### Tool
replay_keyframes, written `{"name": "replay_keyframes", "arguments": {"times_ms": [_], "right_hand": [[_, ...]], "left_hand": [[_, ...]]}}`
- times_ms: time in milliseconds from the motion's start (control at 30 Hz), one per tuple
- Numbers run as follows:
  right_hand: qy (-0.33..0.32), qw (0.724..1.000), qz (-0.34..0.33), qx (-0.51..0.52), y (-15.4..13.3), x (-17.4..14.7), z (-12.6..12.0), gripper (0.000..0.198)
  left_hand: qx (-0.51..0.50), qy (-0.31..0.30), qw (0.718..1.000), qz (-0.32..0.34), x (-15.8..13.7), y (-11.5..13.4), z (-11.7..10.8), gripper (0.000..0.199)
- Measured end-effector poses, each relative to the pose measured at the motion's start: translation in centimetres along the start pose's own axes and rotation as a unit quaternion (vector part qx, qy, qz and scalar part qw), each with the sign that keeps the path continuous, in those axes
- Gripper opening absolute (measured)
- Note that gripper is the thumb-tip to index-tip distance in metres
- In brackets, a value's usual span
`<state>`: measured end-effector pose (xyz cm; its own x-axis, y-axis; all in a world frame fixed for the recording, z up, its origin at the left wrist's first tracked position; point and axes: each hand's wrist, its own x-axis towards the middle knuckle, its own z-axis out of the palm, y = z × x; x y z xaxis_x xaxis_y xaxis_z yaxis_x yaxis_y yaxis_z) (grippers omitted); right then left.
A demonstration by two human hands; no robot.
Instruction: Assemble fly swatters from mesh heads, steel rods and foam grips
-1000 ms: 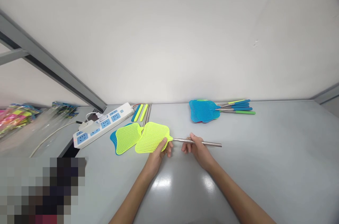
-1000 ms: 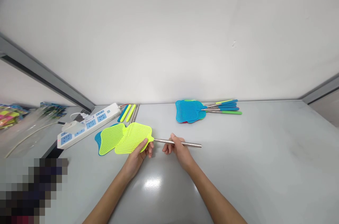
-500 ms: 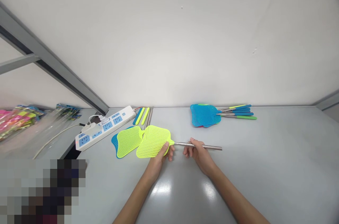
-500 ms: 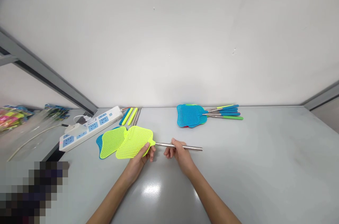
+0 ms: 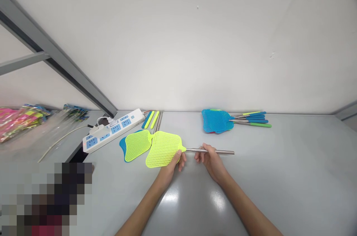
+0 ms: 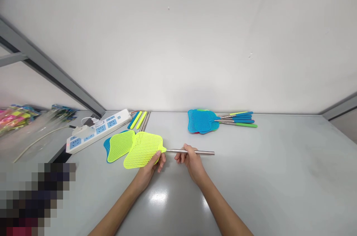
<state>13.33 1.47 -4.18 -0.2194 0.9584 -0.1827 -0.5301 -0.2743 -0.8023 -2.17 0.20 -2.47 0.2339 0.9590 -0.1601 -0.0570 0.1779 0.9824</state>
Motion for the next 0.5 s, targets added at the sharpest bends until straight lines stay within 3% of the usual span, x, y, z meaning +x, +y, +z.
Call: {"name": "replay_keyframes", "arguments": {"times_ms": [500], "right_hand": [[0.029,0.999,0.001,-0.016,-0.22,-0.14,0.55,0.046]], "left_hand": [[0.01,0.033,0.999,0.031,0.29,-0.69,-0.04,0.034]]}}
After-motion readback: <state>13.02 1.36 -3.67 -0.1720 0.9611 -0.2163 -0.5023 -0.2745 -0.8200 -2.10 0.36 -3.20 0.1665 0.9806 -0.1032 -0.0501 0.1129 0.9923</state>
